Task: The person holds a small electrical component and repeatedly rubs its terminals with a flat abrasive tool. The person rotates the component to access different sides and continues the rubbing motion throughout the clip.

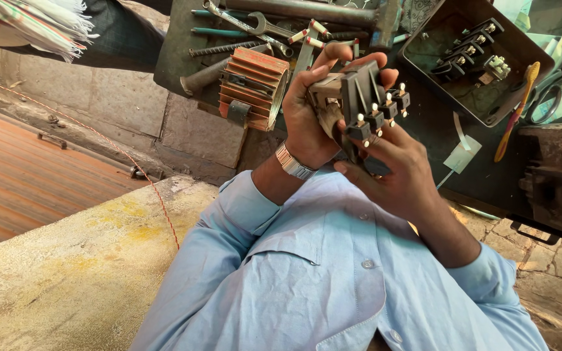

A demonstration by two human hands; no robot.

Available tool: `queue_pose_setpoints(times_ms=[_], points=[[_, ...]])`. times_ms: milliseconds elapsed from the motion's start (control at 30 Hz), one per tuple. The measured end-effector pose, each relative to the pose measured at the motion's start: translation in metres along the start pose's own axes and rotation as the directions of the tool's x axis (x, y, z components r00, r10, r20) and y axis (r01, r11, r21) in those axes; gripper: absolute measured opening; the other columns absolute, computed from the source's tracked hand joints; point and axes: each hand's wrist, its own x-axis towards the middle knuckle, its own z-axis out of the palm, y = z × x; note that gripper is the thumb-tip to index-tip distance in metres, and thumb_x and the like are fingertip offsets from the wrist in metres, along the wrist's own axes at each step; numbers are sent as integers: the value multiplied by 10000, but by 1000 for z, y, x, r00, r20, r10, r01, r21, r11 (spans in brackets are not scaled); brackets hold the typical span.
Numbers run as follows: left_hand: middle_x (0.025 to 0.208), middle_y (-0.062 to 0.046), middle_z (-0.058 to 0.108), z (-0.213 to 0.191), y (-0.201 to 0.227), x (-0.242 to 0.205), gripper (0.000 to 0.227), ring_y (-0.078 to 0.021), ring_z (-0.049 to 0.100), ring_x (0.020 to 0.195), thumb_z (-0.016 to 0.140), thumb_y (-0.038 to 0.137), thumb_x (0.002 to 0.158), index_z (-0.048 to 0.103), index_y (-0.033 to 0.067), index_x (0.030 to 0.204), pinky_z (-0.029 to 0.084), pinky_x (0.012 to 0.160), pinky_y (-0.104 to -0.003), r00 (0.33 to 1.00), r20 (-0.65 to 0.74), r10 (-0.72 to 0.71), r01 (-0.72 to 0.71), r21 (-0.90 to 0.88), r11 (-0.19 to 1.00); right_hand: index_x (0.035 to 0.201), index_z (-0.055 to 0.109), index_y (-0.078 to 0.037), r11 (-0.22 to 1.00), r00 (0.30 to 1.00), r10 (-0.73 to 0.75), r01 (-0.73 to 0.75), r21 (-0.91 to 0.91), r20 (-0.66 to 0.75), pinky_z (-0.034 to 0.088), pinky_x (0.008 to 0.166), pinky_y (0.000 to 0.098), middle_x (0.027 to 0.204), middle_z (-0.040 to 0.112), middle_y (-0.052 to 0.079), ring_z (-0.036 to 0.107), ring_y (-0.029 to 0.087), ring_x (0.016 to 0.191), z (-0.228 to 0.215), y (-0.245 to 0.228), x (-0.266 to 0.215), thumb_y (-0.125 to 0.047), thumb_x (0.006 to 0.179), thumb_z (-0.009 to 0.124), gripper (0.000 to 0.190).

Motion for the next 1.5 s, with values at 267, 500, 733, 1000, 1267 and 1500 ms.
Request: queue_pose_setpoints(times_ms=[267,500,733,1000,1267,1500], points=[[1434,-287,518,2,-1,-3,442,-348,585,1293,480,290,1050,513,56,1423,553,1054,-484,1000,26,-5,5,-12,1000,1412,622,-24,967,993,-107,117,-225,57,506,764,464,1118,677,177,656,367,893,7,21,0,-432,805,849,766],[1319,-273,577,9,-6,-2,340,-364,599,1214,505,342,1040,635,42,1133,511,1068,-495,1000,8,-18,18,12,1000,1400,562,-110,973,992,-127,123,-197,-8,553,865,443,1124,699,168,700,365,1010,18,31,5,-511,855,785,713],[1247,-235,592,19,-3,12,298,-369,589,1180,525,330,959,650,92,1087,524,1048,-476,976,-210,54,-49,29,998,1359,598,-59,991,997,-79,78,-109,-5,551,777,434,935,706,138,712,327,873,24,33,2,-543,844,768,727],[1200,-207,615,22,1,26,348,-355,592,1121,545,334,905,645,81,1121,530,981,-492,982,-188,5,-11,-30,999,1359,613,-26,998,1000,-20,20,-64,8,501,665,436,735,640,69,652,288,689,15,31,2,-514,846,744,720],[1194,-195,652,26,-10,25,273,-347,592,1142,537,324,949,619,96,1073,565,977,-502,990,-134,-50,41,-68,997,1423,585,-16,998,1000,-31,31,-51,4,494,669,436,762,668,40,663,284,698,14,37,-5,-505,867,747,758],[1189,-185,657,25,-13,26,250,-348,602,1160,535,321,995,585,82,1049,581,894,-485,992,-58,-111,104,-112,988,1341,619,-44,990,995,-58,47,-135,-80,480,676,457,808,652,96,631,334,726,13,39,-16,-519,828,769,715]])
